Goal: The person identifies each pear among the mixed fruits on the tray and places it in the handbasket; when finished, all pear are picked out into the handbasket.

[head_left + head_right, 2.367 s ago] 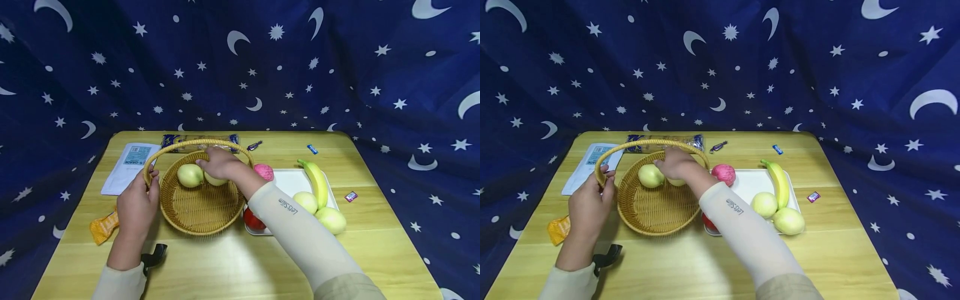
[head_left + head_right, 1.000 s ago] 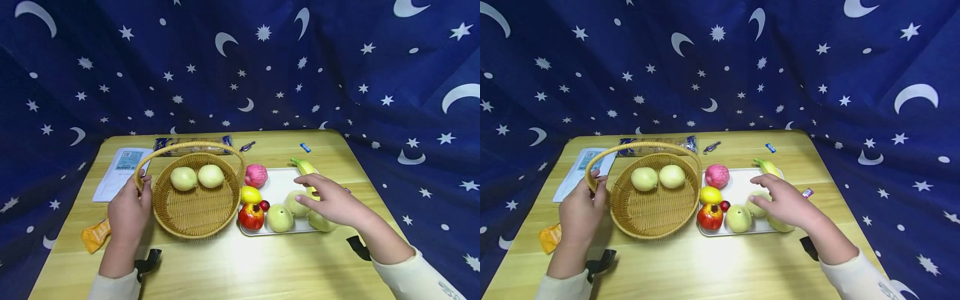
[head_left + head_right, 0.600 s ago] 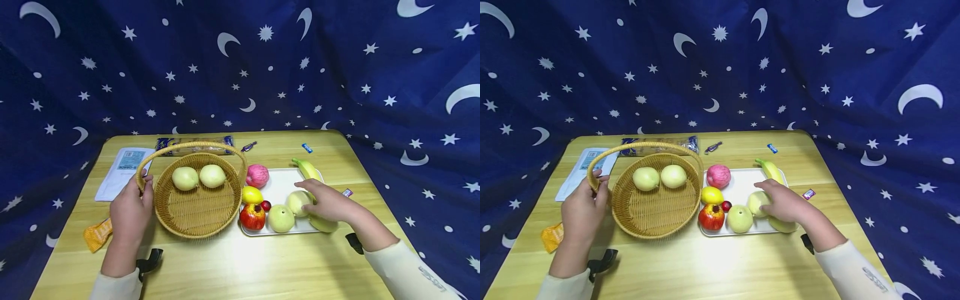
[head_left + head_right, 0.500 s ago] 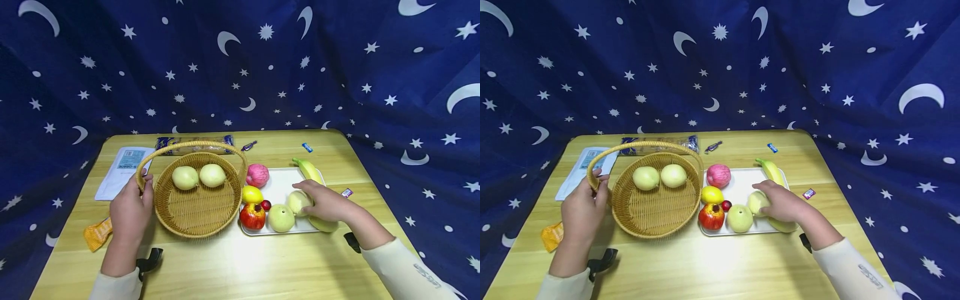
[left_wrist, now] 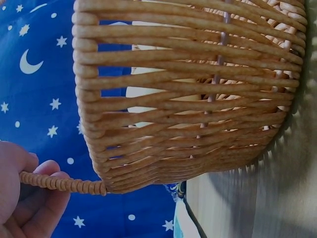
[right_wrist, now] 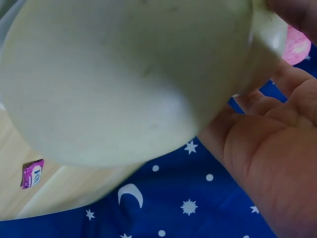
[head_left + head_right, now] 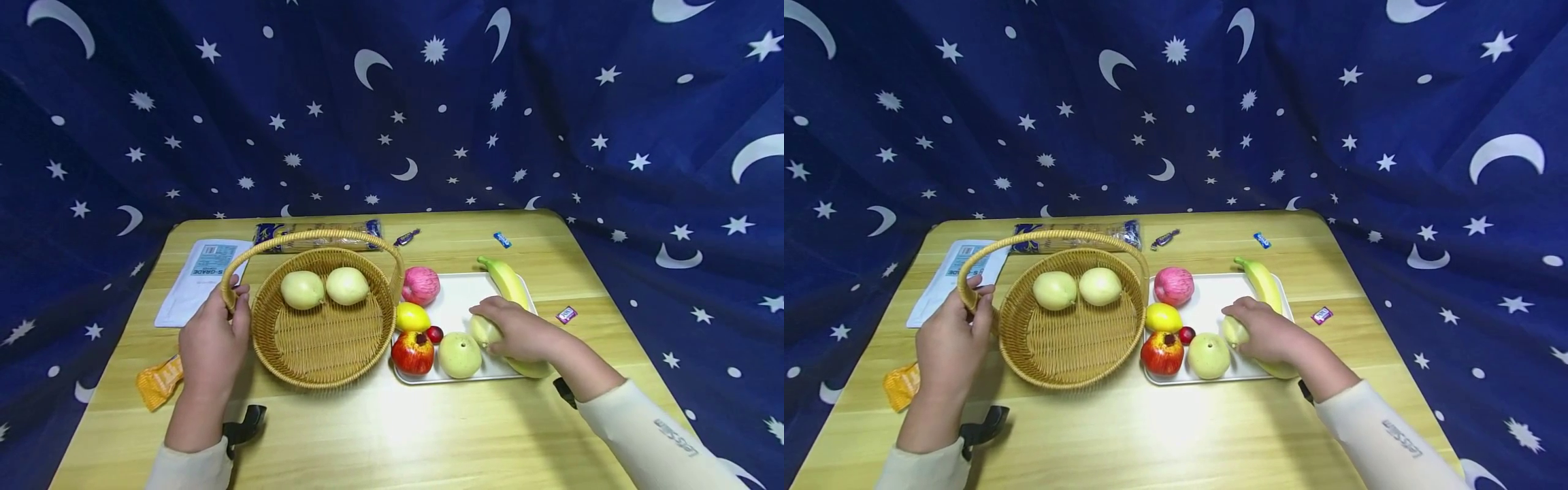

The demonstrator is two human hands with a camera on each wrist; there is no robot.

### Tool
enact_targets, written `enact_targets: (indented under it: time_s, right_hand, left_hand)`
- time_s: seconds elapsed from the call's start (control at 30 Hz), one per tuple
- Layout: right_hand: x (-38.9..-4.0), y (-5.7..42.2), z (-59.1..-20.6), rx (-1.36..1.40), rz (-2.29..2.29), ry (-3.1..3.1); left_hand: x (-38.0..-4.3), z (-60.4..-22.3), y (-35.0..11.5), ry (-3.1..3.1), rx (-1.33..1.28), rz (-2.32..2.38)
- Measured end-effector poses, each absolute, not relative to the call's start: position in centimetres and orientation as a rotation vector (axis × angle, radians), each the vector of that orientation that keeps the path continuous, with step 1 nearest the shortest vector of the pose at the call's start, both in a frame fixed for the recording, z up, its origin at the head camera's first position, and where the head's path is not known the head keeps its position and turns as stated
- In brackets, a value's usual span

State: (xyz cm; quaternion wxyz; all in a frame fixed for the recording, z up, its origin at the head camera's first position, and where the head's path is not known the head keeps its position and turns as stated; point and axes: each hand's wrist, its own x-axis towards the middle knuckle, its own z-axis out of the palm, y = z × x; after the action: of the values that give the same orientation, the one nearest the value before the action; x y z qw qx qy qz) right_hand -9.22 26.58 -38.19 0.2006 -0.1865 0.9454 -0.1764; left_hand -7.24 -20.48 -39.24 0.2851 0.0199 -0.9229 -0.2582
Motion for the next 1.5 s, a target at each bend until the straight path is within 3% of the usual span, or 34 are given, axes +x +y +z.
enact_targets:
  time_s: [0.43,0.7,1.03,1.5]
  right_hand:
    - [-9.4,26.3,-38.0,-0.512,-0.463,2.636]
    - [-9.9,25.6,-35.4,-0.57,-0.483,2.699]
    - [-9.4,20.2,-30.6,-0.819,-0.492,2.709]
    - [-7.5,12.9,-27.8,-1.081,-0.368,2.611]
  left_hand:
    - [-7.2,-39.3,-20.5,-2.447,0.043,-0.683]
    - [-7.3,-39.3,-20.4,-2.452,0.044,-0.689]
    - [-7.3,-39.4,-20.6,-2.444,0.029,-0.693]
    - [-7.4,-39.4,-20.6,-2.451,0.049,-0.682]
